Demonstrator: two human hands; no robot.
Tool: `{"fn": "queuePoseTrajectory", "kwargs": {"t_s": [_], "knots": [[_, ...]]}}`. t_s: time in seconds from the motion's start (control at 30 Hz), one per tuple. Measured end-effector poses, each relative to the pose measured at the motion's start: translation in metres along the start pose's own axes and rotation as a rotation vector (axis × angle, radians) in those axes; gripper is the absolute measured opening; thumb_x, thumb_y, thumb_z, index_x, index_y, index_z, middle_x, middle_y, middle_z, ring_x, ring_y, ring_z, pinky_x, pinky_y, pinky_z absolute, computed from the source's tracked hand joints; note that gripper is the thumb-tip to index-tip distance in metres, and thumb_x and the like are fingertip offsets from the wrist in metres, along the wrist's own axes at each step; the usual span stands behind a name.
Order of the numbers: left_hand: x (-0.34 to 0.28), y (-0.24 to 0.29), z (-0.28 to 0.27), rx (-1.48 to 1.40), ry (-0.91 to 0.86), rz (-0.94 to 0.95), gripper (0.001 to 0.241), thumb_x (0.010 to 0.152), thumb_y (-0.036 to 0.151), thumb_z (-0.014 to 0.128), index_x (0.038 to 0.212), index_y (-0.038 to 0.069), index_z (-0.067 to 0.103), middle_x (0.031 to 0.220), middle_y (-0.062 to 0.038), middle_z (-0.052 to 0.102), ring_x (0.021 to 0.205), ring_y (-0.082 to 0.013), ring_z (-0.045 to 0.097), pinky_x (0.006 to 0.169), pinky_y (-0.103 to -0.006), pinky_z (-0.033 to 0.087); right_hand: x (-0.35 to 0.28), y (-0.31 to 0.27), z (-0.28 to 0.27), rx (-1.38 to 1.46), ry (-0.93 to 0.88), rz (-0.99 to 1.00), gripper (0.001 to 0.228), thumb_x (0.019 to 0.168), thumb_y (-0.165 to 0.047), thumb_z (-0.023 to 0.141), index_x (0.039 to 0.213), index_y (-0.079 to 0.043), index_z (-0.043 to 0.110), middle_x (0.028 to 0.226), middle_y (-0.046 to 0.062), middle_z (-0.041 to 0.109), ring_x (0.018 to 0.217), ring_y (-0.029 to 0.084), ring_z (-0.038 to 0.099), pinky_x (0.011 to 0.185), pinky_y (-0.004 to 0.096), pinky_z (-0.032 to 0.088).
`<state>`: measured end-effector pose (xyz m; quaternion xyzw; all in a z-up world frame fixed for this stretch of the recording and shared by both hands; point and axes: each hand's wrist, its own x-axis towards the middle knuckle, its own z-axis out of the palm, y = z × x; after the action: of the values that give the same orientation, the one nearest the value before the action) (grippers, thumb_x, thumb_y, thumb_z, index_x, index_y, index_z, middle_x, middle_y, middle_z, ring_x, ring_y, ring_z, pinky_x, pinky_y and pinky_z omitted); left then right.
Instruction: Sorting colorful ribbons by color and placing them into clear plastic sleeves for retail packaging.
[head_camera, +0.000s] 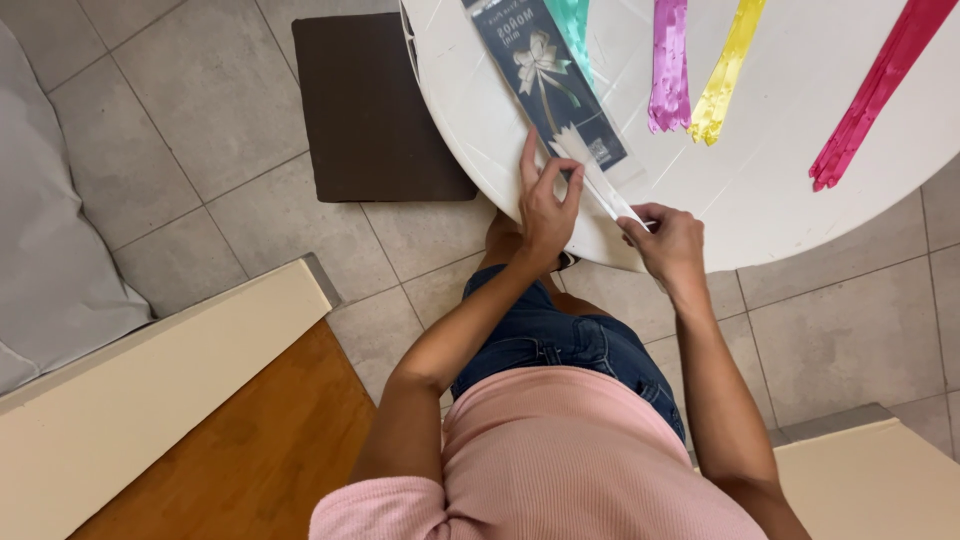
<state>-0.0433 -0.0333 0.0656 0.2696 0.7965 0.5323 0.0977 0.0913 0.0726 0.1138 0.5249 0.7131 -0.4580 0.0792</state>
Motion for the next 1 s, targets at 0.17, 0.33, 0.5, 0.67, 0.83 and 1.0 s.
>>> {"fn": "queuePoseTrajectory", "kwargs": {"t_s": [0.17, 0.33, 0.5, 0.67, 0.83, 1.0], "knots": [[-0.001, 0.029, -0.011, -0.503, -0.107, -0.465, 0.017, 0.102, 0.023, 0.063, 0.105, 0.012, 0.050, 0.153, -0.022, 0.030, 0.134, -0.0430, 0.048, 0.108, -0.0470, 0.045, -0.003, -0.034, 0.001, -0.119, 0.073, -0.109, 0.020, 0.092, -0.025, 0.079, 0.111, -0.018, 0.080, 0.089, 0.006, 0.077, 0.086, 0.028, 0.076, 0.081, 0.040, 0.058], [0.032, 0.059, -0.034, -0.926, 0.085, -0.807, 0.060, 0.097, 0.045, 0.068, 0.123, 0.005, 0.033, 0.131, -0.016, 0.034, 0.128, -0.0316, 0.047, 0.117, -0.0515, 0.037, -0.019, -0.073, -0.009, -0.168, 0.125, -0.274, 0.019, 0.094, -0.023, 0.080, 0.112, -0.015, 0.080, 0.101, 0.013, 0.077, 0.097, 0.037, 0.073, 0.086, 0.049, 0.058], [0.061, 0.069, -0.041, -1.040, 0.054, -0.909, 0.091, 0.088, 0.049, 0.073, 0.146, -0.008, 0.034, 0.147, -0.029, 0.038, 0.144, -0.0410, 0.037, 0.118, -0.0590, 0.030, -0.032, -0.091, -0.010, -0.161, 0.223, -0.554, 0.013, 0.099, -0.014, 0.080, 0.110, -0.008, 0.081, 0.093, 0.014, 0.074, 0.086, 0.037, 0.074, 0.075, 0.043, 0.060], [0.050, 0.045, 0.003, -1.252, 0.114, -0.748, 0.043, 0.101, 0.035, 0.073, 0.124, 0.000, 0.061, 0.117, -0.011, 0.063, 0.111, -0.0204, 0.063, 0.099, -0.0407, 0.052, -0.041, -0.116, -0.011, -0.222, 0.296, -0.707, 0.014, 0.101, -0.013, 0.078, 0.113, -0.006, 0.079, 0.093, 0.014, 0.070, 0.087, 0.038, 0.072, 0.074, 0.045, 0.059], [0.056, 0.031, 0.005, -1.427, 0.136, -0.619, 0.032, 0.109, 0.032, 0.066, 0.123, 0.003, 0.069, 0.121, -0.018, 0.072, 0.112, -0.0225, 0.069, 0.100, -0.0424, 0.055, -0.064, -0.133, -0.039, -0.341, 0.245, -0.735, 0.046, 0.096, -0.028, 0.082, 0.129, -0.002, 0.065, 0.102, 0.024, 0.068, 0.093, 0.048, 0.070, 0.081, 0.058, 0.056], [0.071, 0.057, -0.007, -1.492, 0.033, -0.432, 0.030, 0.115, 0.029, 0.060, 0.137, 0.009, 0.064, 0.127, -0.010, 0.071, 0.117, -0.0175, 0.066, 0.105, -0.0436, 0.053, -0.077, -0.117, -0.069, -0.273, -0.095, -0.315, 0.057, 0.097, -0.036, 0.073, 0.135, 0.001, 0.055, 0.100, 0.028, 0.074, 0.091, 0.051, 0.071, 0.082, 0.057, 0.053]]}}
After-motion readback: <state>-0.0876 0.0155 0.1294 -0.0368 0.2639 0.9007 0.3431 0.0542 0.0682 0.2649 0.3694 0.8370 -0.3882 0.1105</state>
